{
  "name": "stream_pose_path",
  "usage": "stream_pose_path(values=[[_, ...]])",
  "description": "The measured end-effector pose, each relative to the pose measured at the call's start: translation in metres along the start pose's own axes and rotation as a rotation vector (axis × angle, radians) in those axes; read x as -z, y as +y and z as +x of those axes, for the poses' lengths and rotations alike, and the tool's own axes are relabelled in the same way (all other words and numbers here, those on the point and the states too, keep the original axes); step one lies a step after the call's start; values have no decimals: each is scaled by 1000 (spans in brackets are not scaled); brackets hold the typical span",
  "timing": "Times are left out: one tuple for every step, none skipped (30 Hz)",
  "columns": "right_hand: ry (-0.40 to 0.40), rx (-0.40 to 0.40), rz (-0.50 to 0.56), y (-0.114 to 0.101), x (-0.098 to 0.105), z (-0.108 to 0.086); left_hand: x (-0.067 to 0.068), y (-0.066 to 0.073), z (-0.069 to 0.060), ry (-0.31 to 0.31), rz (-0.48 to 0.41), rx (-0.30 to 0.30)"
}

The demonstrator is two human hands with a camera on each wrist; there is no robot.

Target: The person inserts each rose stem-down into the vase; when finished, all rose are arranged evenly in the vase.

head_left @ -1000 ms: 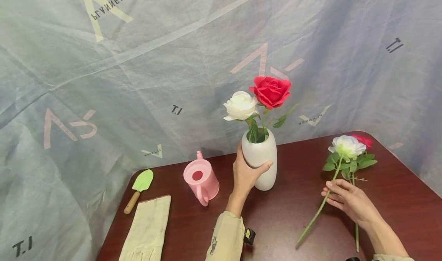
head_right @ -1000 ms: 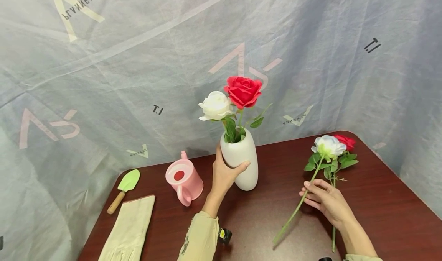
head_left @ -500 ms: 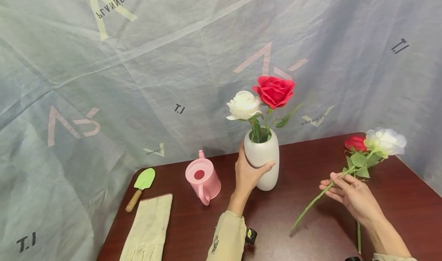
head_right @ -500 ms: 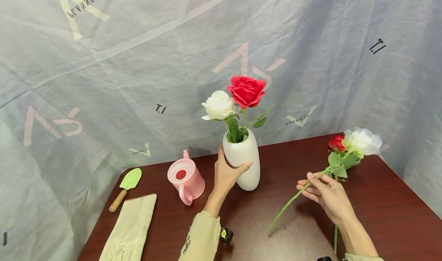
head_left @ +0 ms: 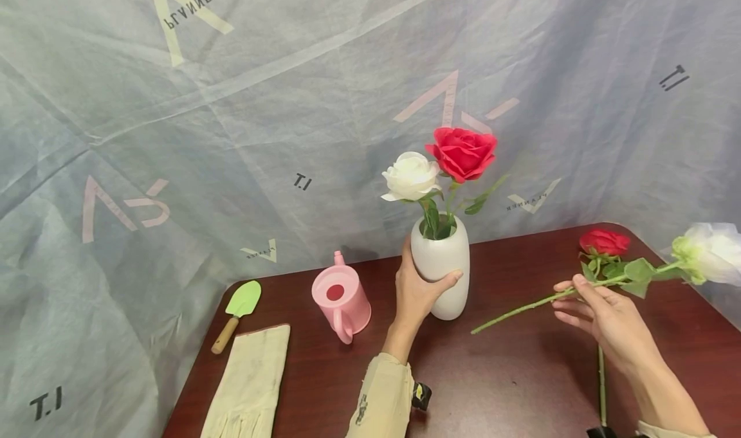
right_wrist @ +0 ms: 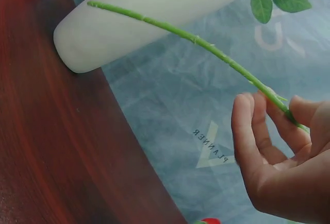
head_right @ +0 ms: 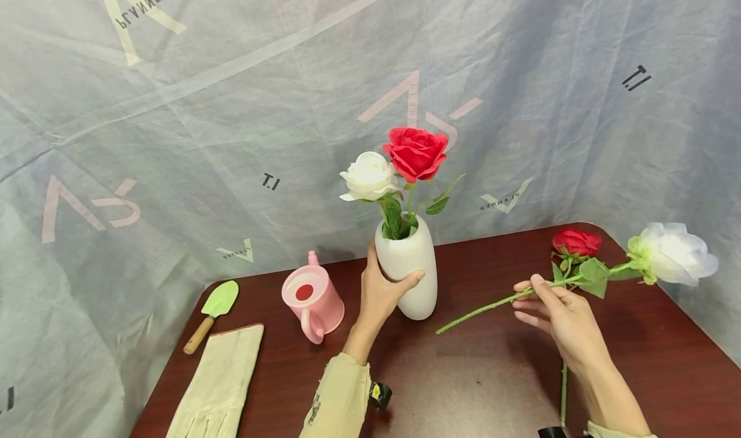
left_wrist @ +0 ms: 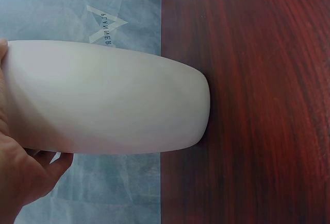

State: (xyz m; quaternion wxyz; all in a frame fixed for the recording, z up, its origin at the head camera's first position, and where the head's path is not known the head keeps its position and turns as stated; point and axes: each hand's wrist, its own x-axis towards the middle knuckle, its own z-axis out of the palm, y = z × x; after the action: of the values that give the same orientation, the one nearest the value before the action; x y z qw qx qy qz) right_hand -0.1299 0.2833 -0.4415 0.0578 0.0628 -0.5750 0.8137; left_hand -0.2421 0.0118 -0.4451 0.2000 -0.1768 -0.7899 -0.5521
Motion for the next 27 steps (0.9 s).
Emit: stream_pose_path(values=[[-3, 13, 6, 0, -1, 0, 0, 0, 0, 0, 0, 1], [-6, 29, 20, -1, -1, 0, 0, 0, 0, -1, -1, 2], [-6, 51, 38, -1, -2, 0, 0, 0, 0, -2, 1, 1], [-7, 77, 64, -2, -3, 1, 0, 0, 0, -1, 3, 0], [-10, 105, 98, -3, -4, 1, -1, 0, 1, -1, 1, -1], [-13, 133, 136, -4, -4, 2, -1, 1, 1, -1, 0, -3], [-17, 160, 174, -5, -5, 2, -1, 1, 1, -1, -1, -5], [-22, 182, 216, -7, -5, 3, -1, 1, 1, -1, -3, -3], [-24, 202, 259, -8, -6, 3, -1, 1, 1, -1, -1, -2], [-28, 219, 299, -10, -7, 4, -1, 1, 1, 2, 0, -2], [-36, 229, 352, -11, -7, 4, -1, 1, 1, 3, 0, -3], [-43, 235, 403, -12, -8, 5, -1, 0, 1, 3, -2, -4], [-48, 242, 449, -13, -9, 5, -1, 0, 1, 2, -4, -5], [-54, 250, 498, -14, -10, 6, -1, 0, 1, 1, -5, -6], [-60, 258, 546, -15, -11, 6, -1, 0, 1, 0, -6, -7], [-67, 265, 594, -16, -12, 7, -1, 0, 2, -1, -9, -10], [-73, 268, 637, -17, -14, 8, -1, 0, 2, -4, -13, -10], [-70, 269, 666, -19, -15, 9, -1, 0, 2, -5, -16, -12], [-64, 272, 688, -21, -17, 10, -1, 1, 2, -3, -13, -12], [-57, 279, 707, -23, -19, 11, -1, 1, 1, -1, -11, -13], [-46, 281, 718, -25, -21, 13, -1, 1, 1, -1, -11, -14], [-32, 286, 722, -28, -23, 14, -1, 1, 1, -1, -10, -14], [-17, 294, 720, -31, -26, 16, 0, 1, 1, -1, -10, -13], [-4, 305, 715, -33, -28, 18, 0, 1, 1, -2, -9, -13], [8, 317, 703, -36, -31, 21, 0, 1, 1, -2, -6, -12], [15, 329, 692, -39, -35, 24, 0, 1, 0, -3, -3, -10], [22, 337, 678, -41, -38, 26, 1, 1, 0, -3, 0, -8]])
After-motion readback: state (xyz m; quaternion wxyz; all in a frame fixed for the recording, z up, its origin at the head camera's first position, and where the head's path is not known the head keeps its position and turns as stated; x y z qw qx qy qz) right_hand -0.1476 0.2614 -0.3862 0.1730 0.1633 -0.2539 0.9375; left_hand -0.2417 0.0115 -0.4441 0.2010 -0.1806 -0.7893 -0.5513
